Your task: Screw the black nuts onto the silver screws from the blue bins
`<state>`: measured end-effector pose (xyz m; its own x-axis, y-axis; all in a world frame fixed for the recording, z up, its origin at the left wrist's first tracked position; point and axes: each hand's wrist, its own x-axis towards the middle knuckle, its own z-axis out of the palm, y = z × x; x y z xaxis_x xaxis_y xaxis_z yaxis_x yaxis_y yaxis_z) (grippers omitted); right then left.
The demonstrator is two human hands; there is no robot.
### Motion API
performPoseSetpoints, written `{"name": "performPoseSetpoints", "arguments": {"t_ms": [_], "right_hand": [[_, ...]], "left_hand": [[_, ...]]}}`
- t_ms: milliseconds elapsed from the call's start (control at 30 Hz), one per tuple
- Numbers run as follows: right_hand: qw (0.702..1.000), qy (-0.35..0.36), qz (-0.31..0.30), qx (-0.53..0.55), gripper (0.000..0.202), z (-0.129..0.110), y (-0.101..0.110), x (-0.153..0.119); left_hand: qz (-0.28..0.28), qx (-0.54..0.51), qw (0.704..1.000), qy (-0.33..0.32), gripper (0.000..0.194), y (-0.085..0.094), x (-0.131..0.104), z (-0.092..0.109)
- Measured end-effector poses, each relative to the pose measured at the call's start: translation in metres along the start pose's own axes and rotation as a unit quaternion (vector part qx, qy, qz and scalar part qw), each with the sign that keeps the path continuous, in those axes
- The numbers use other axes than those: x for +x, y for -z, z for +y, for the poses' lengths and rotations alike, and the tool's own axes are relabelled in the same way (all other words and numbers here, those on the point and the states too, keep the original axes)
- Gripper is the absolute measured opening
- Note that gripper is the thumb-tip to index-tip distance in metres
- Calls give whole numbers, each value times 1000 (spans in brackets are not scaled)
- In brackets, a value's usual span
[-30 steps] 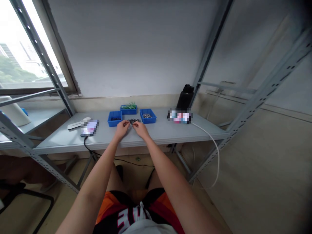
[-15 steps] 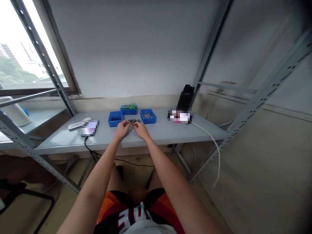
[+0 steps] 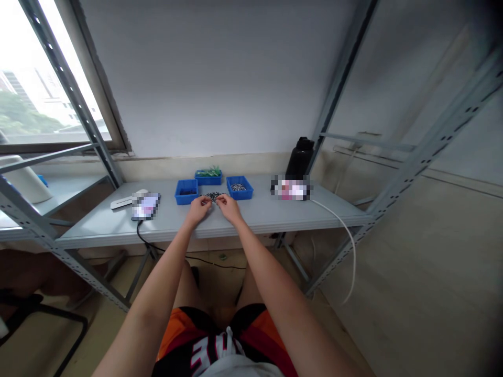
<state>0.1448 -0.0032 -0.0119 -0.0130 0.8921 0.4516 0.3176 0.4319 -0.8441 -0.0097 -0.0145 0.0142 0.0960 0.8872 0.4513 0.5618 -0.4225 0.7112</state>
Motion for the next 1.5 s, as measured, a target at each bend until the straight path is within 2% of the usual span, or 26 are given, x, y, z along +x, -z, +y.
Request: {"name": "performPoseSetpoints", "arguments": {"t_ms": [200, 367, 533, 600, 667, 733, 767, 800, 867, 933, 1033, 1167, 1333, 1500], "right_hand": [[999, -15, 8, 41, 23, 3, -2, 3], [999, -27, 17, 29, 22, 3, -1, 3], [998, -52, 18, 16, 21, 0, 0, 3], [998, -57, 15, 10, 21, -1, 0, 3], [998, -56, 13, 6, 21, -1, 0, 3], [998, -54, 10, 5, 21, -2, 1, 2], [998, -54, 10, 5, 21, -2, 1, 2], [999, -52, 12, 5, 21, -2, 1, 2], [999, -45, 21, 2, 21, -2, 3, 2], [998, -43, 39, -4, 20, -3, 4, 2], [997, -49, 56, -11, 20, -4, 4, 2], [997, -44, 61, -21, 18, -6, 4, 2], [997, -48, 58, -29, 19, -7, 5, 2], [996, -55, 61, -33, 19, -9, 5, 1]], "left_hand": [[7, 0, 1000, 8, 21, 0, -1, 2], [56, 6, 998, 17, 20, 3, 0, 8], [140, 92, 985, 45, 21, 35, 19, 11], [154, 147, 974, 79, 24, 49, 27, 10], [160, 211, 961, 85, 29, 55, 31, 9], [144, 260, 954, 43, 33, 51, 29, 10], [121, 276, 953, 16, 33, 46, 27, 12], [72, 295, 953, -9, 31, 38, 24, 13], [-34, 330, 943, -15, 28, 22, 17, 16], [-73, 347, 935, 10, 29, 7, 12, 18], [-74, 360, 929, 43, 31, -9, 9, 21], [-71, 362, 928, 53, 35, -20, 12, 30], [-64, 350, 924, 142, 43, -27, 20, 41], [-81, 355, 920, 147, 32, -27, 25, 45]]}}
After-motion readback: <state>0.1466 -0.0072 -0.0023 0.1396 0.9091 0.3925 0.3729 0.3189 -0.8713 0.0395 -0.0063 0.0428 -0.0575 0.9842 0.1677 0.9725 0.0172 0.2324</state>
